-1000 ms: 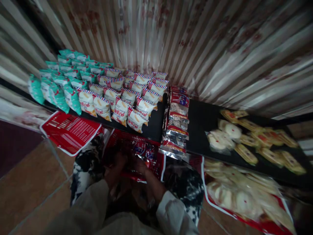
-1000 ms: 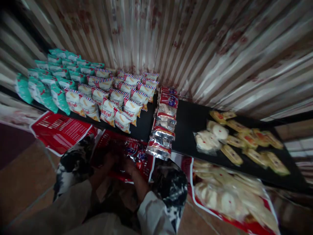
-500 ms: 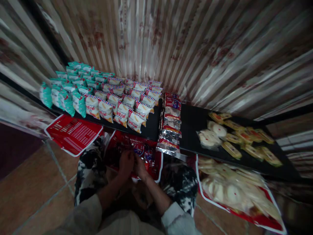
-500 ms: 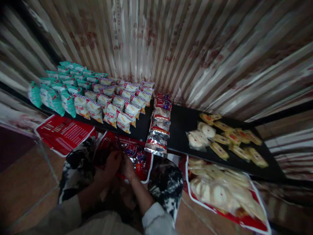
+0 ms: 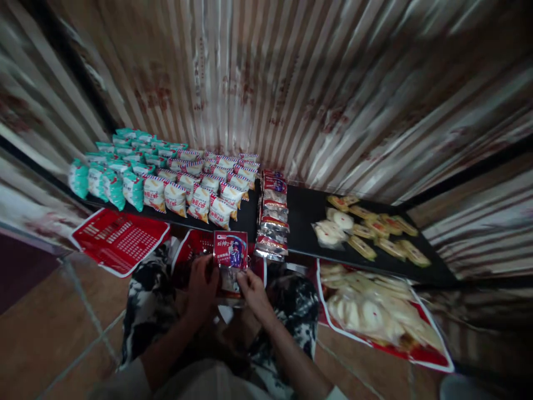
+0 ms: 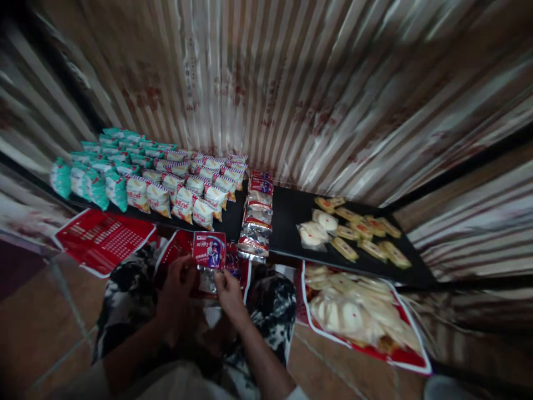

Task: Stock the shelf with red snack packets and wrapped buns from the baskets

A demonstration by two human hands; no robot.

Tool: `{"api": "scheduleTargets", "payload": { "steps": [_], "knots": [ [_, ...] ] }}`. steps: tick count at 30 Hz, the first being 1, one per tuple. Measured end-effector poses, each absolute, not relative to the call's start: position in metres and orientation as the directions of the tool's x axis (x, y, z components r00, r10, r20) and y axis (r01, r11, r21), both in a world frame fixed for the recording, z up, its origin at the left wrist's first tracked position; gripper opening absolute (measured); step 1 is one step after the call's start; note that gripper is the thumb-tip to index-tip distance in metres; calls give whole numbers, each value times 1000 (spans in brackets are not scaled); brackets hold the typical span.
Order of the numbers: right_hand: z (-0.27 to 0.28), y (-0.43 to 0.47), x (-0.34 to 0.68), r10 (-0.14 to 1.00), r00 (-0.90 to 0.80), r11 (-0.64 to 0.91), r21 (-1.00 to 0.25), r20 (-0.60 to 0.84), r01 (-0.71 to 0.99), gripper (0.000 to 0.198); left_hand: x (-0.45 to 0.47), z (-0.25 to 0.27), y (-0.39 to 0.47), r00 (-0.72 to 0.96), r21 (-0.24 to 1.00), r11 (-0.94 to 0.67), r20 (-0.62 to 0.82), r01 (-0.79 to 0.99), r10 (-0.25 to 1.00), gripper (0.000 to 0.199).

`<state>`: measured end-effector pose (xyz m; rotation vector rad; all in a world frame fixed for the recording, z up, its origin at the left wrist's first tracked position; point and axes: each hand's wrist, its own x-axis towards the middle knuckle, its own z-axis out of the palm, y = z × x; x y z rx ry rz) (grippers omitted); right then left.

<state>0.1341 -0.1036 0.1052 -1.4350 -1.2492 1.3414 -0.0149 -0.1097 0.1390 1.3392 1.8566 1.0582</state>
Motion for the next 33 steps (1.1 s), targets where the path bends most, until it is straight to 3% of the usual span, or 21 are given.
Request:
{"api": "scheduleTargets", "payload": {
  "steps": [3, 5, 10, 17, 25, 29, 33],
  "knots": [
    [122, -102, 146, 982, -27, -186, -979, -188, 86, 40, -4, 142, -112, -138, 891, 274, -239, 361, 961, 25],
    [132, -103, 155, 986, -3, -167, -982, -168, 87, 41, 5, 144, -113, -68, 899, 301, -295, 320, 953, 18],
    [149, -106, 180, 987, 89, -147, -978, -135, 146, 43, 31, 151, -104, 16, 947, 180, -190, 265, 982, 17],
    [164, -76, 227, 967, 235, -144, -976, -103, 165, 46, 79, 165, -63, 128, 986, 98, -115, 133, 985, 32],
    [162, 4, 269, 940, 335, -68, -922, 69, 381, 48, 128, 175, 3, 75, 965, 36, -57, 260, 996, 65],
    [157, 42, 279, 925, 358, -97, -833, 126, 544, 47, 137, 180, 35, 43, 941, 28, -45, 338, 998, 63],
    [154, 68, 280, 922, 375, -175, -755, 99, 632, 45, 141, 186, 57, 8, 891, 33, -41, 452, 999, 47]
  ]
}}
